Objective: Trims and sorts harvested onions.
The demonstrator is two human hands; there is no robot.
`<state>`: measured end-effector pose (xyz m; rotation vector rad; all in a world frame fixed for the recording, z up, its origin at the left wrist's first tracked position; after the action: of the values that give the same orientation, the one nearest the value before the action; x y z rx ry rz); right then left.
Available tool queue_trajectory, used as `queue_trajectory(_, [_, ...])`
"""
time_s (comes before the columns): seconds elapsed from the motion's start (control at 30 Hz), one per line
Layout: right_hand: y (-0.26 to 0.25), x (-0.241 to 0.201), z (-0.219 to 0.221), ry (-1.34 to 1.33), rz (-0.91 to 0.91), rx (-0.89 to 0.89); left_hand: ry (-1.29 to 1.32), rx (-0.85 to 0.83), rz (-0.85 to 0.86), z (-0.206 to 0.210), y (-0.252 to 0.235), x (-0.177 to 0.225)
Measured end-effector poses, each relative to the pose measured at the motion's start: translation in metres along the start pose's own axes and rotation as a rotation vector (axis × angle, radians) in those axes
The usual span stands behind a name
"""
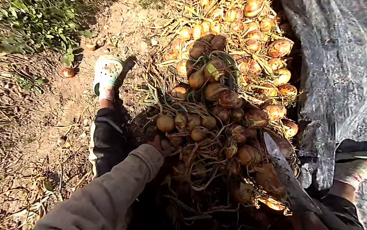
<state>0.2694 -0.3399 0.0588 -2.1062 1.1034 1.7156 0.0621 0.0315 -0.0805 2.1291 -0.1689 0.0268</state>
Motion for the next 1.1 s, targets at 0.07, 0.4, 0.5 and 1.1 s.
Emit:
queue_trajectory(0.07, [-0.014,0.008,0.025,-0.172,-0.032,-0.098,-0.047,-0.003,-0.034,0.007,0.004,0.003])
queue_trajectory(0.4, [-0.018,0.072,0.107,-0.753,-0.104,-0.205,0.574,0.285,0.237,0.009,0.042,-0.029])
queue_trajectory(0.5, [-0.013,0.082,0.101,-0.846,-0.015,-0.178,0.847,0.458,0.505,0.022,0.086,-0.019])
queue_trajectory(1.1, [0.013,0.054,0.009,-0.588,-0.753,0.137,-0.07,-0.2,1.337,0.119,0.222,0.143])
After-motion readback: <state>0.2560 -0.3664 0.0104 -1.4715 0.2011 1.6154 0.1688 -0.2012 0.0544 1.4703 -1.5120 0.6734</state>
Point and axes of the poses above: each hand's wrist, its own y-axis away from the middle knuckle, its own z-axis out of the palm, x = y × z, the point moved 6 cm from there along -y, towards the middle knuckle, and after that the axes turned 13 degrees about -z, right-handed, at the moved point
